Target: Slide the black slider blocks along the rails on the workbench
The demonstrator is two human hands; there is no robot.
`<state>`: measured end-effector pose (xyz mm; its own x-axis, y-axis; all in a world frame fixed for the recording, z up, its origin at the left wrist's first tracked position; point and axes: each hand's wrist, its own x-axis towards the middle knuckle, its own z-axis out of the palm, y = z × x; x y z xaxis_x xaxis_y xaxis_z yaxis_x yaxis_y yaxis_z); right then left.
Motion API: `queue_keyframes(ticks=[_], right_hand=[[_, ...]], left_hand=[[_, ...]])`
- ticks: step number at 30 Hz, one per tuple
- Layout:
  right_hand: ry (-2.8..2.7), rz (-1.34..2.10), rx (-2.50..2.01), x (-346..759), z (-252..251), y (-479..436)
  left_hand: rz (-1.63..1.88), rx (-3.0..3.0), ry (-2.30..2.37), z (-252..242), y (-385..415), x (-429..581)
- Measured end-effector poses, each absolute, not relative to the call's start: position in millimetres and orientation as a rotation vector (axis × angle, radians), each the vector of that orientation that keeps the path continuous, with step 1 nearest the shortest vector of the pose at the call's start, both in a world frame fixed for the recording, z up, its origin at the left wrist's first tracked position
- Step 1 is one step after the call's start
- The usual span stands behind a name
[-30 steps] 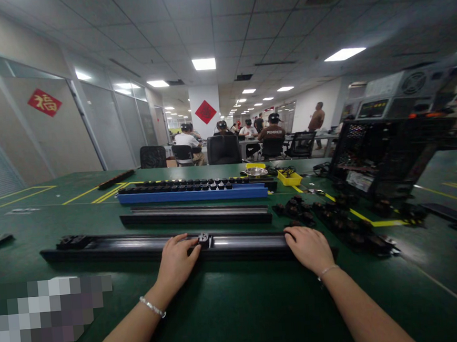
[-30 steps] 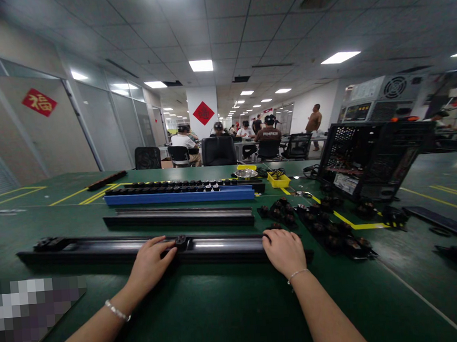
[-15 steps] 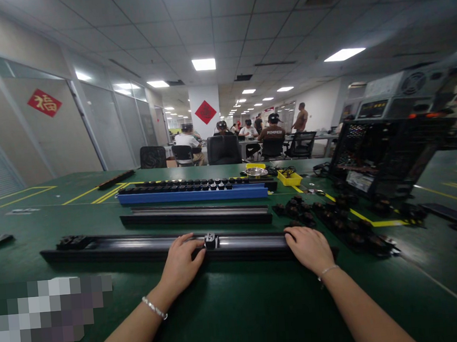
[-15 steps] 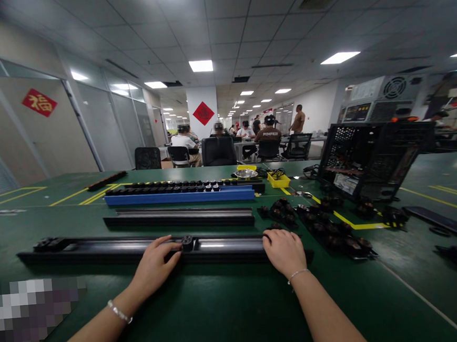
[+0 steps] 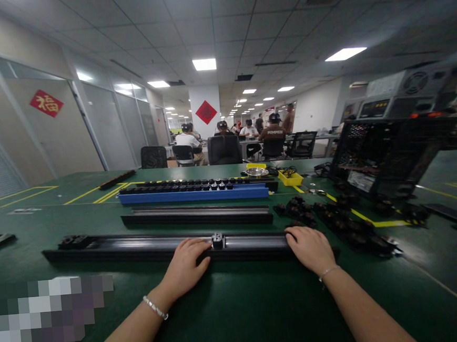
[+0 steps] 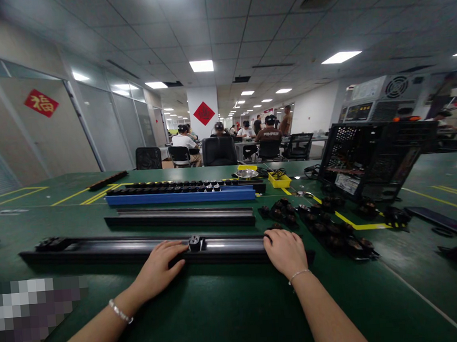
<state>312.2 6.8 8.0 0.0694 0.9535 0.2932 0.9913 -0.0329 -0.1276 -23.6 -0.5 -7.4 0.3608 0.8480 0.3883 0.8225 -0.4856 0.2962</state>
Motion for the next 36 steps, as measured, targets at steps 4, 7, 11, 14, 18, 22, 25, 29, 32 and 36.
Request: queue_keyframes(ticks=[4,7,11,14,18,22,25,29,32,36], right_hand=[[-1.955,-0.238,-1.985,313.3,7.6,7.3],[-1.986,-0.301,-1.853,303.7,9.7,5.1],[-2.09,-0.242,-1.61,266.8,12.2,-6.9],[-2.22,-0.125,-1.454,233.3,11.3,-20.7],[-2.315,0.004,-1.378,206.3,7.0,-32.4],[-2.334,0.064,-1.374,199.8,2.9,-32.8],[-2.328,0.057,-1.38,198.8,2.0,-30.7],[-2.325,0.044,-1.384,197.3,1.3,-28.1],[-2.317,0.042,-1.387,196.5,0.3,-25.9],[-2.302,0.062,-1.376,196.2,-0.8,-24.1]], left_hand=[[0.704,2.565,1.558,-6.2,-1.2,-23.8],[0.675,2.566,1.563,-6.6,-1.3,-24.2],[0.66,2.585,1.564,-7.9,-1.5,-23.6],[0.64,2.592,1.568,-8.2,-1.8,-22.2],[0.604,2.598,1.557,-6.4,-2.9,-19.7],[0.554,2.596,1.556,-2.7,-4.8,-17.8],[0.535,2.6,1.544,-0.1,-6.0,-17.0],[0.514,2.612,1.529,0.8,-7.1,-16.2],[0.508,2.641,1.519,-0.8,-7.6,-15.5],[0.534,2.657,1.524,-3.2,-7.7,-15.0]])
